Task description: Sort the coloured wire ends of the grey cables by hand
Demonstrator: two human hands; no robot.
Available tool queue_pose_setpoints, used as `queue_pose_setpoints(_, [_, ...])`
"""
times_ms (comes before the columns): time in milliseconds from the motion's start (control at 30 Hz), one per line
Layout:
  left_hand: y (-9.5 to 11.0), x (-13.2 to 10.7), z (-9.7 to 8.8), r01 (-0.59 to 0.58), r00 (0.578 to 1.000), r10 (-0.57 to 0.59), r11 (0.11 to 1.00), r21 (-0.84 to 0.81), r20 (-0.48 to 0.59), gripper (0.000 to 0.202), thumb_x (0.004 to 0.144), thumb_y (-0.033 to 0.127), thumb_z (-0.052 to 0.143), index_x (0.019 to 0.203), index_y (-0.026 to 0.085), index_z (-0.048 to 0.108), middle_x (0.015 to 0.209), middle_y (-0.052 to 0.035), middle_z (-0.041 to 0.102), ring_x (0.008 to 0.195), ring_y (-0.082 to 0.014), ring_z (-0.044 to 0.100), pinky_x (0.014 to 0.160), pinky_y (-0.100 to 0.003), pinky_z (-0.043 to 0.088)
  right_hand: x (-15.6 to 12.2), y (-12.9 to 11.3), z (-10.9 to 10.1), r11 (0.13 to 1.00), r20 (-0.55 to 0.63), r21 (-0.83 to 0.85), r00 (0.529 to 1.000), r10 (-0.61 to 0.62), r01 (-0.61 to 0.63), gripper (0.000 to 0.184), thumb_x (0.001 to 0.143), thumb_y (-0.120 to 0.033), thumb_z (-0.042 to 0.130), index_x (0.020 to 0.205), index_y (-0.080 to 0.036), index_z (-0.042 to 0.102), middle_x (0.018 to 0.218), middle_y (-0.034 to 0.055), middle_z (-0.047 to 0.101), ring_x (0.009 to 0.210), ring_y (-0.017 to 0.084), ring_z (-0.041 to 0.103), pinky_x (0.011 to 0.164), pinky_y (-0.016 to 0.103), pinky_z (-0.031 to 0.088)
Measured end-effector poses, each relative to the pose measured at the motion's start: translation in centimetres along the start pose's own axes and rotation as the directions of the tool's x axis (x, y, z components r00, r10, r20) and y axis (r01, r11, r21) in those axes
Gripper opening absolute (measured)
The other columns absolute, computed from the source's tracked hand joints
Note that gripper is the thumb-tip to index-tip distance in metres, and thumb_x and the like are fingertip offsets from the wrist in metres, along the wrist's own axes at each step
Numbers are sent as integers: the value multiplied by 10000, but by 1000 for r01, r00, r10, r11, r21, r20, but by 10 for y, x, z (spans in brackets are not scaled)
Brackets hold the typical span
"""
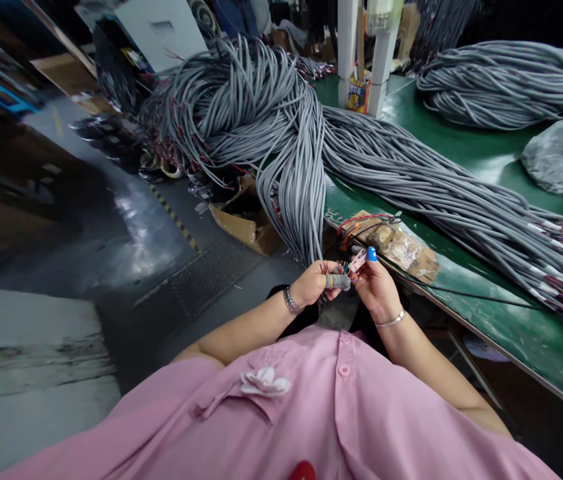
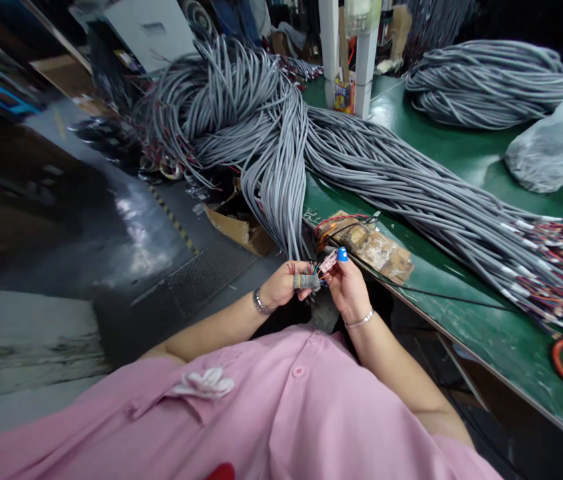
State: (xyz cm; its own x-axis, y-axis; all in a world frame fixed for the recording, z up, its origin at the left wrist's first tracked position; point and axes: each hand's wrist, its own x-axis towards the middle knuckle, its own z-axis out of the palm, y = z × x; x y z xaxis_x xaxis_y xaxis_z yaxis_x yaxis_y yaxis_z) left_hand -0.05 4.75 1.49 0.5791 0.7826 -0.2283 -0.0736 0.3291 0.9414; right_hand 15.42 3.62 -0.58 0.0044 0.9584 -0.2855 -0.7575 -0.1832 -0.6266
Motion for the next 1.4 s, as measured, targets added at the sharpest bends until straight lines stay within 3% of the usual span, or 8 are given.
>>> queue_pose_setpoints(267, [-1, 0, 3, 30, 999, -27, 998, 62, -40, 353, 664, 438, 749, 673, 103, 640, 435, 17, 510, 347, -53, 382, 384, -202, 296, -1, 1, 2, 997, 17, -58, 999, -43, 44, 350, 784, -538, 680, 717, -198, 634, 689, 4, 635, 587, 121, 542, 559, 267, 457])
queue_pose_setpoints(500, [0, -9, 4, -10, 999, 14, 996, 85, -48, 333, 688, 414, 747, 646, 109, 620, 438, 12, 529, 354, -62, 412, 393, -203, 316, -10, -4, -1, 995, 67, -7, 993, 102, -102, 498, 771, -697, 575, 831, -208, 649, 772, 15, 664, 641, 133, 590, 560, 254, 488])
queue_pose_setpoints(633, [1, -21, 8, -97, 989, 111, 986, 139, -97, 336, 714, 415, 742, 637, 118, 605, 483, -2, 570, 408, -75, 479, 445, -210, 378, -12, -7, -3, 991, 112, 13, 985, 130, -132, 456, 793, -638, 600, 853, -191, 669, 814, 30, 678, 651, 123, 589, 577, 241, 506])
queue_pose_setpoints(767, [1, -24, 16, -143, 967, 161, 984, 104, -199, 359, 734, 442, 725, 632, 126, 588, 508, -6, 583, 431, -79, 498, 462, -213, 397, -10, -5, -4, 998, 40, -25, 998, 54, -53, 274, 787, -455, 703, 878, -198, 683, 779, 10, 672, 645, 112, 587, 557, 212, 494])
queue_pose_setpoints(867, [2, -20, 19, -152, 951, 163, 986, 63, -264, 344, 732, 418, 730, 625, 133, 569, 501, 4, 572, 417, -73, 484, 442, -205, 379, -9, -1, -7, 997, 10, -77, 1000, -3, 4, 290, 795, -479, 684, 878, -200, 688, 770, 11, 669, 625, 113, 574, 558, 226, 491])
queue_pose_setpoints(1067, [0, -14, 20, -112, 946, 118, 993, 35, -300, 333, 700, 415, 743, 634, 138, 570, 492, 10, 569, 406, -75, 480, 432, -209, 387, -7, 8, -14, 885, -44, -355, 940, -338, 302, 351, 810, -539, 644, 718, -201, 668, 651, -5, 610, 568, 104, 501, 560, 236, 438])
queue_pose_setpoints(1267, [-2, -13, 19, -127, 947, 131, 991, 32, -292, 339, 712, 408, 734, 614, 136, 557, 489, 13, 563, 403, -67, 473, 433, -201, 379, -1, 8, -10, 997, 43, -75, 999, -13, 16, 405, 737, -603, 691, 826, -208, 682, 818, 26, 690, 665, 129, 591, 597, 252, 496])
queue_pose_setpoints(1400, [-3, -13, 17, -131, 954, 131, 991, 18, -271, 348, 711, 409, 736, 599, 134, 554, 497, 6, 575, 403, -74, 486, 425, -206, 382, 3, 9, -9, 1000, 13, 3, 1000, 3, -3, 342, 740, -529, 732, 872, -217, 687, 803, 11, 696, 702, 131, 611, 623, 241, 509])
